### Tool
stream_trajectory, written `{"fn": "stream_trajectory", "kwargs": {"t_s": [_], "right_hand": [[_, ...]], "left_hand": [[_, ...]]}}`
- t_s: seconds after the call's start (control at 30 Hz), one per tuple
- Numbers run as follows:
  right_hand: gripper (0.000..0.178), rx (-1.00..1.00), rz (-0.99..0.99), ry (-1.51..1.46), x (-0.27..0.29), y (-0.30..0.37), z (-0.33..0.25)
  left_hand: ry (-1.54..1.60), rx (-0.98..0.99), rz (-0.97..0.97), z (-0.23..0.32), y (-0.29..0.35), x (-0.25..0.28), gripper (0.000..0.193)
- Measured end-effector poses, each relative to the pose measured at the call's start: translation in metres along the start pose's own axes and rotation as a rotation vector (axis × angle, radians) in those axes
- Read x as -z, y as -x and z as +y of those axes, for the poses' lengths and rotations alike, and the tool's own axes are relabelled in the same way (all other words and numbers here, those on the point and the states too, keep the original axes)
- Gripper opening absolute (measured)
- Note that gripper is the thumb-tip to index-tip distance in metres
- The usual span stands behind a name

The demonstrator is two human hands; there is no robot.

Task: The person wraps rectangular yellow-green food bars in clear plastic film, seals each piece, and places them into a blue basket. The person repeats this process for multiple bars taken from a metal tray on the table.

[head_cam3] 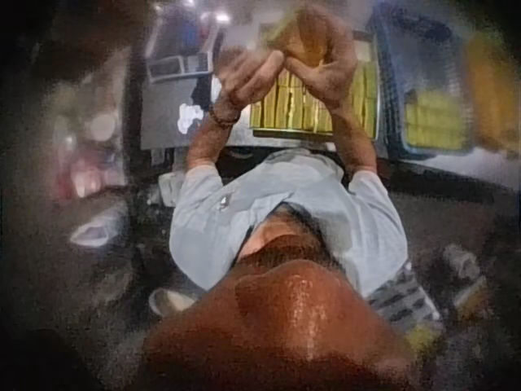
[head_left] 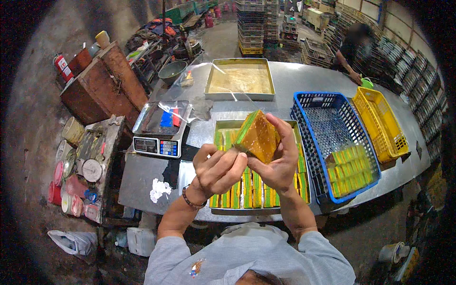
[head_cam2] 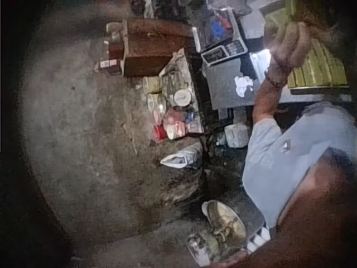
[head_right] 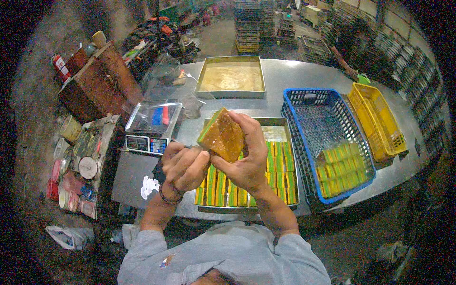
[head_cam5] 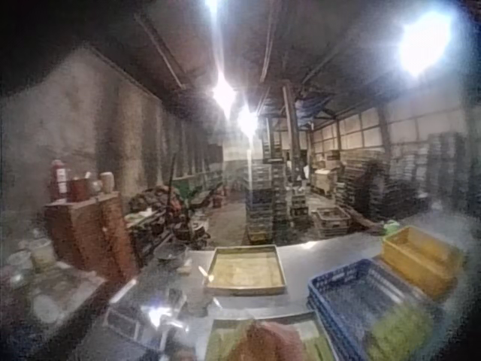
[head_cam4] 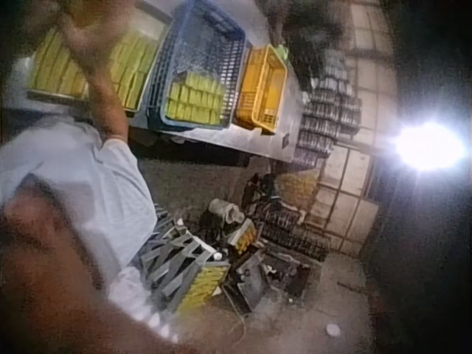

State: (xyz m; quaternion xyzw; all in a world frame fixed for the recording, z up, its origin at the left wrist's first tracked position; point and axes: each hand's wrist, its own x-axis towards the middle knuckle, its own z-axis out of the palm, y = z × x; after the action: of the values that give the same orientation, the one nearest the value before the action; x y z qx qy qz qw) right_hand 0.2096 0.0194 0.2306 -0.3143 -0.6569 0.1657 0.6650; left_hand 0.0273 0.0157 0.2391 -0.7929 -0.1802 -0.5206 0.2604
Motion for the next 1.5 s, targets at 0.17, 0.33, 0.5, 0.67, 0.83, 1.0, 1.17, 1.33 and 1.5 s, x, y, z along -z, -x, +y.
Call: {"fn": "stream_trajectory", "kwargs": {"t_s": [0.17, 0.33, 0.5, 0.67, 0.83, 1.0, 1.17, 1.33, 1.5], "right_hand": [[0.088, -0.207, -0.031, -0.284, -0.003, 0.006, 0.021], [0.098, -0.284, -0.107, -0.511, -0.004, 0.008, 0.013], [0.103, -0.262, -0.14, -0.627, -0.007, 0.012, 0.014], [0.103, -0.336, 0.022, -0.935, -0.013, 0.018, 0.009], [0.101, -0.447, 0.097, -0.995, -0.009, 0.017, 0.01], [0.097, -0.428, 0.076, -0.928, -0.009, 0.017, 0.012], [0.096, -0.486, 0.16, -1.004, -0.016, 0.016, 0.01], [0.092, -0.469, 0.188, -1.02, -0.018, 0.014, 0.015], [0.089, -0.525, 0.174, -1.146, -0.014, 0.015, 0.017]], "left_hand": [[0.25, 0.134, -0.193, -0.009, 0.01, 0.001, 0.023], [0.933, 0.936, 0.21, -0.005, 0.025, -0.011, 0.113], [1.108, 1.058, 0.02, -0.003, 0.002, -0.017, 0.116], [0.948, 1.001, -0.203, 0.002, 0.01, -0.023, 0.109], [0.755, 0.827, -0.388, -0.003, 0.008, -0.026, 0.109], [0.964, 0.936, -0.234, 0.009, 0.014, -0.04, 0.104], [1.017, 1.021, -0.303, 0.013, 0.004, -0.043, 0.095], [1.041, 1.021, -0.294, 0.015, 0.021, -0.05, 0.105], [1.265, 1.106, 0.091, 0.022, 0.008, -0.05, 0.114]]}}
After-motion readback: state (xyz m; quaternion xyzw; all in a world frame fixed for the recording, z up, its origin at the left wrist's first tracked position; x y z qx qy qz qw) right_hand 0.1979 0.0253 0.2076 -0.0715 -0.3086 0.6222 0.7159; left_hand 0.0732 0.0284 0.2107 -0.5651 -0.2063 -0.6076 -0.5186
